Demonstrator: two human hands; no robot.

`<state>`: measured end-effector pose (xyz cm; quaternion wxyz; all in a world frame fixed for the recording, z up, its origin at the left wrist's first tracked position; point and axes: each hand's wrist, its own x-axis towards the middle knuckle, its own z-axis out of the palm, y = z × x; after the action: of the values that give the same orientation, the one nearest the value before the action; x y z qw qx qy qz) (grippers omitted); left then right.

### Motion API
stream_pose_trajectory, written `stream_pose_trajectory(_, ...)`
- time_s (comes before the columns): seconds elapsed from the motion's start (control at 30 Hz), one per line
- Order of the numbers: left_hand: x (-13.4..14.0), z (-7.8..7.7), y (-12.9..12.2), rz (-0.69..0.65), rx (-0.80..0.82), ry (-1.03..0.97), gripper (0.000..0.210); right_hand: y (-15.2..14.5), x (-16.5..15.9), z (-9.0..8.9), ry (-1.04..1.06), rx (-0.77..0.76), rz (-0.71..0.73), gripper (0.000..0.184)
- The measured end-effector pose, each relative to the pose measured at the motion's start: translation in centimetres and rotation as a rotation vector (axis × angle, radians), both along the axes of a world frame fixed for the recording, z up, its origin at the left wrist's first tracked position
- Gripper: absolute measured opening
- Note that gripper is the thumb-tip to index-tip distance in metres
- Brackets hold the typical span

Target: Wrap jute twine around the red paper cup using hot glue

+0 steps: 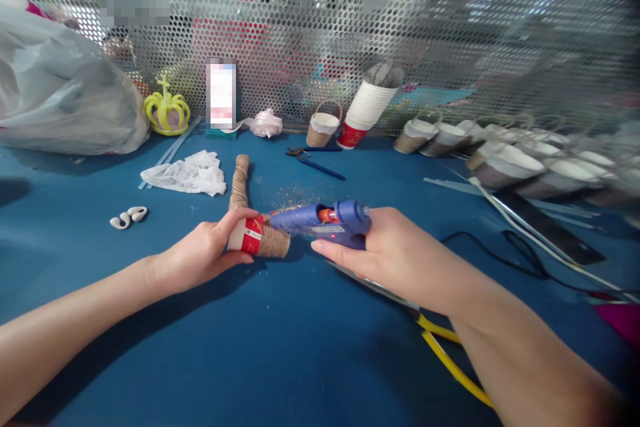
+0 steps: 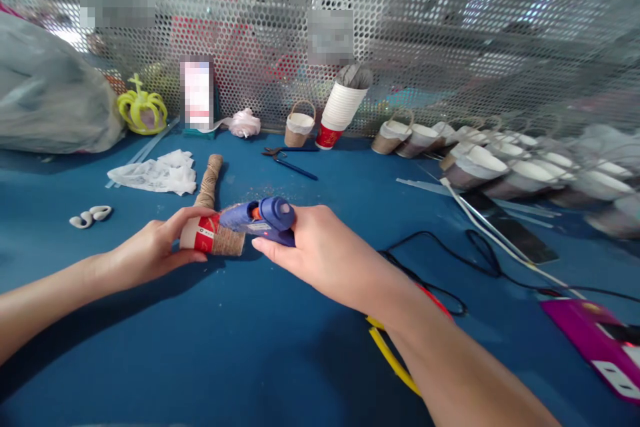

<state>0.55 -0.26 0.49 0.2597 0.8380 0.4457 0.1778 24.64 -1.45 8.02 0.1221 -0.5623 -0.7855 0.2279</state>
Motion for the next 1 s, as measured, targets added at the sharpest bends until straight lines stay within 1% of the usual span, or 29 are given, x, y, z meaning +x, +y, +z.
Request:
stream_pose_trajectory(0.07, 0.03, 0.03, 0.02, 0.01, -0.006, 0.006, 0.047, -0.1, -0.08, 0.08, -0.01, 0.017, 0.005, 0.026)
stream_pose_trajectory(0.2, 0.03, 0.0, 0.07, 0.017, -0.018, 0.003, 0.048, -0.22, 0.06, 0.02, -0.031, -0.03, 0.022, 0.024)
stream_pose_trajectory(0.33, 0.0, -0.08, 0.12, 0.01, -0.013, 0.001, 0.049, -0.26, 0.28, -0.28, -0.028, -0.005, 0.007, 0.024)
stream_pose_trajectory(0.4, -0.01, -0.16, 0.14, 0.009, -0.017, -0.003, 0.049, -0.29, 0.29, -0.37, -0.031, -0.022, 0.012, 0.025)
stream_pose_trajectory(0.63, -0.12, -0.53, 0.27, 0.053, -0.041, -0.005, 0.052, -0.48, 0.06, -0.3, -0.019, -0.051, 0.024, 0.023)
stream_pose_trajectory(0.73, -0.17, -0.48, 0.27, 0.05, -0.045, -0.006, 0.051, -0.48, 0.04, -0.3, -0.015, -0.031, 0.038, 0.022)
stream_pose_trajectory(0.87, -0.16, -0.28, 0.23, 0.024, -0.037, -0.019, 0.049, -0.37, 0.06, -0.3, -0.015, 0.017, 0.023, 0.024)
stream_pose_trajectory(1.0, -0.14, -0.18, 0.19, 0.031, -0.051, 0.014, 0.05, -0.34, 0.08, -0.25, -0.026, -0.039, 0.02, 0.024)
